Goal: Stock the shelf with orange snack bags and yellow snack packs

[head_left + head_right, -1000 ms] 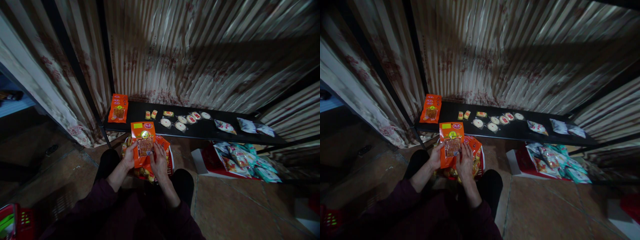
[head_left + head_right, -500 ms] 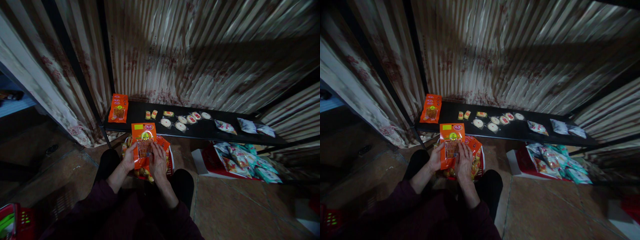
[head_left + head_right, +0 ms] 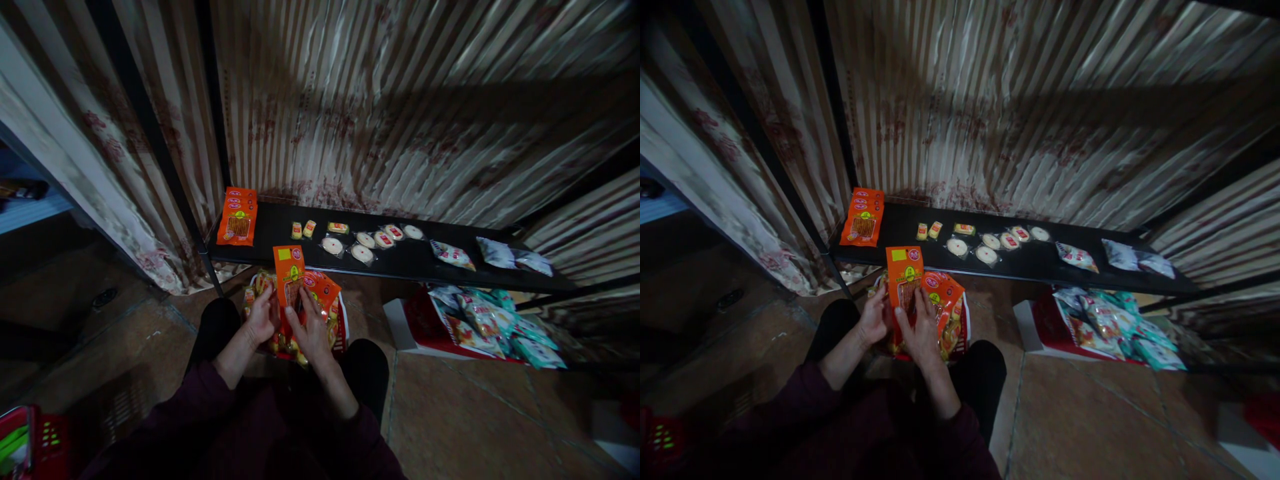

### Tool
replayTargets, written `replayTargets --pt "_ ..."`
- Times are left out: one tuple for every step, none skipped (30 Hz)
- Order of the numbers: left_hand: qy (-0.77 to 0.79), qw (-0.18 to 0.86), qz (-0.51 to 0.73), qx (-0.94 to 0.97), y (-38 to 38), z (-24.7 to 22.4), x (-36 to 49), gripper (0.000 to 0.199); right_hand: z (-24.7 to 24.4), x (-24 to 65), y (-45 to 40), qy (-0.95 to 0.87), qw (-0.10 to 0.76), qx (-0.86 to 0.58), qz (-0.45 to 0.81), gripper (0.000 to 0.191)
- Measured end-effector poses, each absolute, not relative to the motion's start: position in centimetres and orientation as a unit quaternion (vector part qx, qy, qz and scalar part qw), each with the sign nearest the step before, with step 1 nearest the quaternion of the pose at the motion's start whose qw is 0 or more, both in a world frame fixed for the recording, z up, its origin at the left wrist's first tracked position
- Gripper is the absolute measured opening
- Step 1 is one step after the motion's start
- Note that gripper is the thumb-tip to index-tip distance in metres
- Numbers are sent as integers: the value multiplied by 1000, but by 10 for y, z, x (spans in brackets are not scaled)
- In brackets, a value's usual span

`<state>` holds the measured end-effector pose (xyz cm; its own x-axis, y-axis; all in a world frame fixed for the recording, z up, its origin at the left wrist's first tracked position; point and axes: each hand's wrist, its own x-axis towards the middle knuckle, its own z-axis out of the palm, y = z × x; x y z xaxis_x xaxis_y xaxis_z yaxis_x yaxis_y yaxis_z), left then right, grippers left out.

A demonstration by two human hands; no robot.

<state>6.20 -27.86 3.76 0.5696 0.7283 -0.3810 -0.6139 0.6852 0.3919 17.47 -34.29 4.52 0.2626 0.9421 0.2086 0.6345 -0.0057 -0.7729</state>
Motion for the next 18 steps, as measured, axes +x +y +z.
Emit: replayTargets --pt "277 874 385 109 -279 36 62 32 44 175 -342 -574 401 -685 202 69" --pt "290 869 384 113 -279 34 63 28 43 175 -342 -570 396 -688 213 74" --pt "302 865 381 120 -280 33 63 25 42 175 -341 -566 392 -690 222 77" --pt "311 863 376 132 -281 33 64 25 41 174 -341 -562 390 -692 231 80" --pt "315 861 372 147 -282 33 64 26 41 174 -340 -558 389 -692 241 81" --pt "315 858 372 163 -284 33 65 30 42 173 -340 -555 389 -691 251 81" --pt "312 854 375 181 -285 34 65 36 44 173 -340 -554 389 -688 263 80" --pt "307 849 381 200 -286 36 66 43 46 172 -340 -556 389 -681 275 79" --pt "303 843 388 217 -287 37 67 49 50 172 -340 -559 390 -673 286 78" --pt "299 837 396 233 -288 39 67 53 53 172 -340 -566 390 -664 296 78" --pt "296 830 405 246 -288 41 68 57 56 173 -339 -573 392 -652 304 76" --pt "293 823 413 257 -288 42 69 60 58 174 -339 -580 395 -641 312 74" --pt "291 817 420 269 -288 43 70 62 60 176 -339 -585 401 -630 318 70" --pt "289 810 426 280 -288 45 70 64 60 178 -338 -586 409 -620 323 65" --pt "287 805 430 292 -287 46 71 64 60 181 -337 -585 418 -613 327 59" --pt "283 799 434 306 -286 46 71 62 59 184 -336 -580 427 -608 333 53" --pt "279 792 438 320 -285 46 71 59 58 186 -335 -572 436 -606 339 48" --pt "276 786 442 333 -283 46 70 55 56 189 -334 -563 443 -605 349 45"
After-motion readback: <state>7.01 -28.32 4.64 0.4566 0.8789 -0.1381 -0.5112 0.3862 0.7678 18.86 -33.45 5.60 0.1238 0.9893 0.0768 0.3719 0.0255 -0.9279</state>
